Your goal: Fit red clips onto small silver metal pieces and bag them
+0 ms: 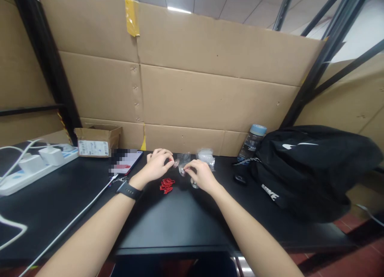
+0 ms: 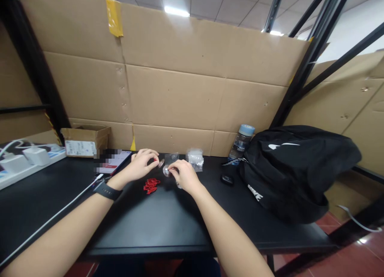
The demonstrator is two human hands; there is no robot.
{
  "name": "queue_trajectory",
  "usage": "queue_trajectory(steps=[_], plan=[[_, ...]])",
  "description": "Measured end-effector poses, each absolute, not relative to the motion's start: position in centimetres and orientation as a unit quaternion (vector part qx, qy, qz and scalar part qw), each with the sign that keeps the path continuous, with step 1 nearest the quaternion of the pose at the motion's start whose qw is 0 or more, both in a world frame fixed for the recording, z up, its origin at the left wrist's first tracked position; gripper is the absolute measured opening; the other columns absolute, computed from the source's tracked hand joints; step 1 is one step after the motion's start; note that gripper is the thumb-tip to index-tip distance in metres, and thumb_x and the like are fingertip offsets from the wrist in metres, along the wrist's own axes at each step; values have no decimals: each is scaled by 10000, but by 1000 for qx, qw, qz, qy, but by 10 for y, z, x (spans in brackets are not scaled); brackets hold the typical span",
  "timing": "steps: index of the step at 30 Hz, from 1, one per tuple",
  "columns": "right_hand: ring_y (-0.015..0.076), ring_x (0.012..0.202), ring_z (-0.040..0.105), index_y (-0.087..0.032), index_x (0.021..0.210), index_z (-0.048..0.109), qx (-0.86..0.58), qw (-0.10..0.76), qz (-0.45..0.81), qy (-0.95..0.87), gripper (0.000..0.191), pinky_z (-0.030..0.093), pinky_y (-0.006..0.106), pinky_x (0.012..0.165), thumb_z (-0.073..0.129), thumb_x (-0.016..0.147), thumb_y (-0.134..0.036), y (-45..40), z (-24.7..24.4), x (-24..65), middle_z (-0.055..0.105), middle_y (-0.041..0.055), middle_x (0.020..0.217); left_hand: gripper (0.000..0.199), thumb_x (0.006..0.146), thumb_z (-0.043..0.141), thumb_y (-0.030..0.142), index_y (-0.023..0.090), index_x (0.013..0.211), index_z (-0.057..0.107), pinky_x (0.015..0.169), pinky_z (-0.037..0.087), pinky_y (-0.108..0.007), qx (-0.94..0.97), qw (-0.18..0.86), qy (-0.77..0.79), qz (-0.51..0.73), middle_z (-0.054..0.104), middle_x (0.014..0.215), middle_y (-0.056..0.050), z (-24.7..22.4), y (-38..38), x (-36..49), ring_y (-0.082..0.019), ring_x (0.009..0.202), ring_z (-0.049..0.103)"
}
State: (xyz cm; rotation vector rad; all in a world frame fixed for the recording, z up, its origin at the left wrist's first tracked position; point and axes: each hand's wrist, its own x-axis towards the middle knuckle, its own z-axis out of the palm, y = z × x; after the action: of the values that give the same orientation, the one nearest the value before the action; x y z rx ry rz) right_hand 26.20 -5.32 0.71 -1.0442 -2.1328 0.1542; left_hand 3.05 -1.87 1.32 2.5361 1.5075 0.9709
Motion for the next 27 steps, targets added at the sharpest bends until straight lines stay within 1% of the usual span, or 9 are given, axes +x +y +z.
queue_trajectory(steps=[4,6,10,13,16,18,23,27], plan=[[184,830,696,-199,906,747,-421,496,148,-745,106,520,294,776,644,889,-219,-51,10,264,765,47,922,196,923,552,419,271,891,677,1009,364,-459,797,97,460,379,675,1197,-17,12,-22,48,-272,1190,518],[194,815,712,-185,903,747,-413,529,200,-714,131,543,305,774,645,883,-265,-52,12,262,769,61,914,208,922,558,430,261,892,676,1018,385,-431,791,133,434,411,686,1156,-25,10,-21,54,-255,1146,552],[211,811,731,-165,886,735,-389,565,287,-669,183,575,325,791,691,835,-335,-53,12,257,768,77,889,231,913,585,430,232,841,680,992,431,-376,788,190,387,439,704,1064,-41,7,-25,64,-232,1061,603],[222,852,736,-165,914,719,-376,572,341,-644,235,584,348,822,707,818,-379,-52,10,256,759,84,920,246,914,590,424,213,813,666,952,456,-346,780,220,360,463,708,985,-41,9,-30,70,-215,987,630],[215,876,728,-179,989,698,-380,565,369,-633,275,593,352,823,704,820,-396,-52,8,257,730,81,1011,241,914,588,409,199,812,650,907,474,-327,765,246,348,483,709,934,-38,8,-32,73,-207,929,647],[201,877,718,-196,1061,680,-384,562,373,-631,316,603,340,801,701,818,-396,-52,8,258,694,74,1074,238,913,583,403,195,815,645,893,480,-324,757,258,351,487,713,919,-40,7,-32,74,-210,916,653],[172,853,712,-255,1254,639,-369,545,414,-628,460,620,321,755,698,821,-399,-54,9,258,635,51,1121,241,906,585,408,192,832,663,877,492,-322,747,267,364,488,727,926,-47,3,-31,75,-213,905,663],[202,932,719,-276,1283,650,-348,528,454,-628,472,624,371,807,702,835,-416,-54,7,259,656,55,1133,241,912,575,400,193,852,684,874,486,-324,746,270,361,490,734,915,-44,2,-30,76,-213,904,667]])
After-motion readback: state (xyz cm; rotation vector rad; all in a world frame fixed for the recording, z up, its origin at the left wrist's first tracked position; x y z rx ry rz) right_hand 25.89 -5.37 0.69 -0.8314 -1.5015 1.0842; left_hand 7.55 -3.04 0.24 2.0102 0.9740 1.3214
